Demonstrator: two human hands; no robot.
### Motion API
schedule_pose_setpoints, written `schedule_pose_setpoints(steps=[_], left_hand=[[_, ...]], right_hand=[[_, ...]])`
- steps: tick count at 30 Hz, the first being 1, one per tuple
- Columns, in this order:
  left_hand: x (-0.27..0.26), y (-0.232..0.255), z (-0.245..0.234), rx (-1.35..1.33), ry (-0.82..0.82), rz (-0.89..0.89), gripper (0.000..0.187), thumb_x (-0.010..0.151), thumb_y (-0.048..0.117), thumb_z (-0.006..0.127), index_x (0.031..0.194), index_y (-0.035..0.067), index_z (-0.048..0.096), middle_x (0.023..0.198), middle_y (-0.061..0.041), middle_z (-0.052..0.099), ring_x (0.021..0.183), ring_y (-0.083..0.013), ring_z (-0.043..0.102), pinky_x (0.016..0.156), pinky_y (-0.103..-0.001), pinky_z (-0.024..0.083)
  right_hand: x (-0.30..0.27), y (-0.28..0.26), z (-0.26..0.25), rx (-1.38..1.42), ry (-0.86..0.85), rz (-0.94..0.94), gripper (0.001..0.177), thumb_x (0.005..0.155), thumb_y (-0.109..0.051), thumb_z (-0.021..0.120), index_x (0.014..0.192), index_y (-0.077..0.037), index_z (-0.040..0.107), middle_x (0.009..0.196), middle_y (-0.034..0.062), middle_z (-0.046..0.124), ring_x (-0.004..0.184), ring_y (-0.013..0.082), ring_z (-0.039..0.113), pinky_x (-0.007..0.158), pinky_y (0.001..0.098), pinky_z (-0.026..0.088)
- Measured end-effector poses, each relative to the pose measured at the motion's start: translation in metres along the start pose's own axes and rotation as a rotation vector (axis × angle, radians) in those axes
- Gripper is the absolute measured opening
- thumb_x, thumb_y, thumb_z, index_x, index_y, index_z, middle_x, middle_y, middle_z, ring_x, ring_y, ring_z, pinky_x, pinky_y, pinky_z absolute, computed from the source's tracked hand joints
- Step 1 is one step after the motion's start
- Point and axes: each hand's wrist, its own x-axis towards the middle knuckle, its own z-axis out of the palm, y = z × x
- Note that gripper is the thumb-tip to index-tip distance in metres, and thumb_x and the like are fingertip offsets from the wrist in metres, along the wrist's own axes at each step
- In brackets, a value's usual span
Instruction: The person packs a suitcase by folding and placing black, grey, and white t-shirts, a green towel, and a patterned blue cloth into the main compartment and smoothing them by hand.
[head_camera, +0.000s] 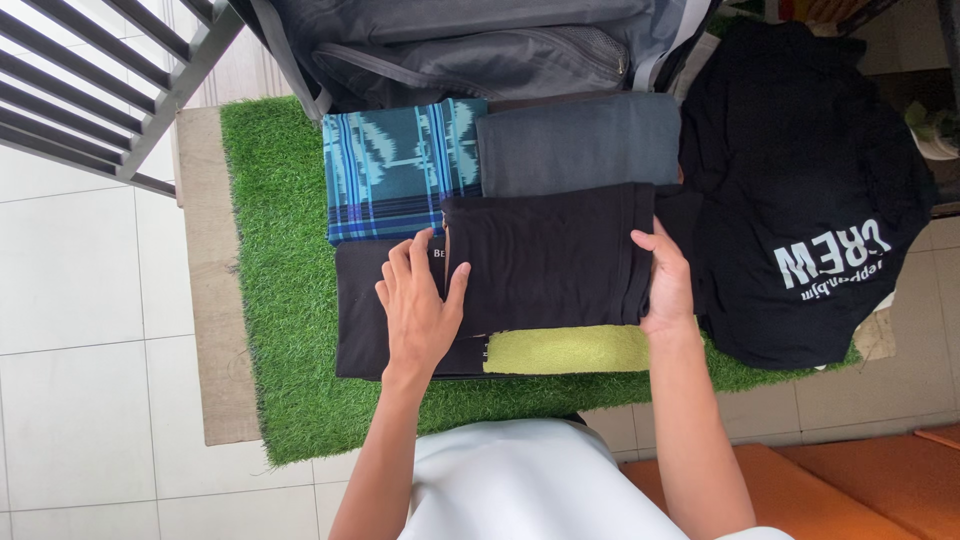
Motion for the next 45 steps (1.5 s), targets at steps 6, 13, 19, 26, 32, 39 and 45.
schedule_pose_setpoints(steps=[6, 13, 19, 26, 32, 39, 45], left_hand=[[0.014, -0.001, 0.011, 0.136, -0.039, -0.039, 0.043, 0.101, 0.041, 0.066, 0.125, 0.007, 0.062, 0.114, -0.012, 0.056, 0.107, -0.0292, 0.052, 0.091, -0.049, 0.036], [0.026, 0.003, 0.008, -0.240, -0.170, -0.101, 0.022, 0.103, 0.023, 0.058, 0.119, 0.007, 0.057, 0.094, -0.010, 0.061, 0.090, -0.0270, 0.055, 0.086, -0.040, 0.043], [0.015, -0.002, 0.010, -0.868, -0.170, -0.254, 0.021, 0.108, 0.009, 0.046, 0.128, 0.004, 0.049, 0.111, -0.013, 0.062, 0.103, -0.0173, 0.056, 0.098, -0.033, 0.046], [-0.001, -0.013, -0.005, -1.262, -0.039, -0.292, 0.044, 0.101, 0.000, 0.040, 0.145, -0.003, 0.040, 0.146, -0.016, 0.054, 0.134, -0.0176, 0.052, 0.116, -0.032, 0.038], [-0.006, -0.025, -0.019, -1.303, -0.011, -0.332, 0.052, 0.096, -0.003, 0.041, 0.148, -0.005, 0.043, 0.143, -0.018, 0.057, 0.132, -0.0195, 0.055, 0.116, -0.033, 0.040], [-0.006, -0.019, -0.007, -1.391, -0.041, -0.463, 0.060, 0.088, -0.004, 0.038, 0.148, -0.006, 0.045, 0.140, -0.018, 0.058, 0.124, -0.0195, 0.059, 0.108, -0.032, 0.046], [-0.006, 0.005, 0.000, -1.547, -0.127, -0.400, 0.067, 0.086, -0.004, 0.042, 0.153, -0.002, 0.036, 0.139, -0.019, 0.055, 0.126, -0.0208, 0.057, 0.110, -0.036, 0.047]], right_hand=[[-0.017, -0.014, 0.019, -0.319, 0.093, -0.373, 0.067, 0.090, -0.006, 0.061, 0.154, -0.003, 0.040, 0.155, 0.0226, 0.052, 0.136, 0.0292, 0.052, 0.113, 0.0384, 0.039], [-0.046, -0.015, 0.045, -1.239, 0.071, -0.768, 0.054, 0.096, -0.008, 0.063, 0.148, -0.003, 0.052, 0.158, 0.0191, 0.048, 0.152, 0.0368, 0.041, 0.126, 0.0485, 0.031], [-0.038, 0.017, 0.063, -1.366, -0.114, -0.682, 0.055, 0.106, -0.024, 0.051, 0.155, -0.001, 0.042, 0.167, 0.0198, 0.031, 0.158, 0.0391, 0.018, 0.128, 0.0555, 0.008], [-0.038, 0.036, 0.081, -1.514, -0.253, -0.618, 0.062, 0.108, -0.038, 0.040, 0.160, -0.004, 0.031, 0.169, 0.0179, 0.022, 0.158, 0.0398, 0.008, 0.126, 0.0566, 0.005], [-0.039, 0.056, 0.095, -1.611, -0.332, -0.647, 0.064, 0.108, -0.040, 0.039, 0.160, -0.003, 0.030, 0.169, 0.0190, 0.020, 0.156, 0.0416, 0.006, 0.124, 0.0583, 0.005], [-0.038, 0.068, 0.095, -1.803, -0.307, -0.739, 0.064, 0.106, -0.040, 0.041, 0.158, -0.004, 0.033, 0.167, 0.0164, 0.025, 0.155, 0.0387, 0.015, 0.124, 0.0566, 0.010], [-0.035, 0.061, 0.087, -1.492, -0.362, -0.673, 0.057, 0.111, -0.032, 0.036, 0.160, -0.003, 0.035, 0.169, 0.0142, 0.033, 0.160, 0.0369, 0.019, 0.128, 0.0545, 0.010]])
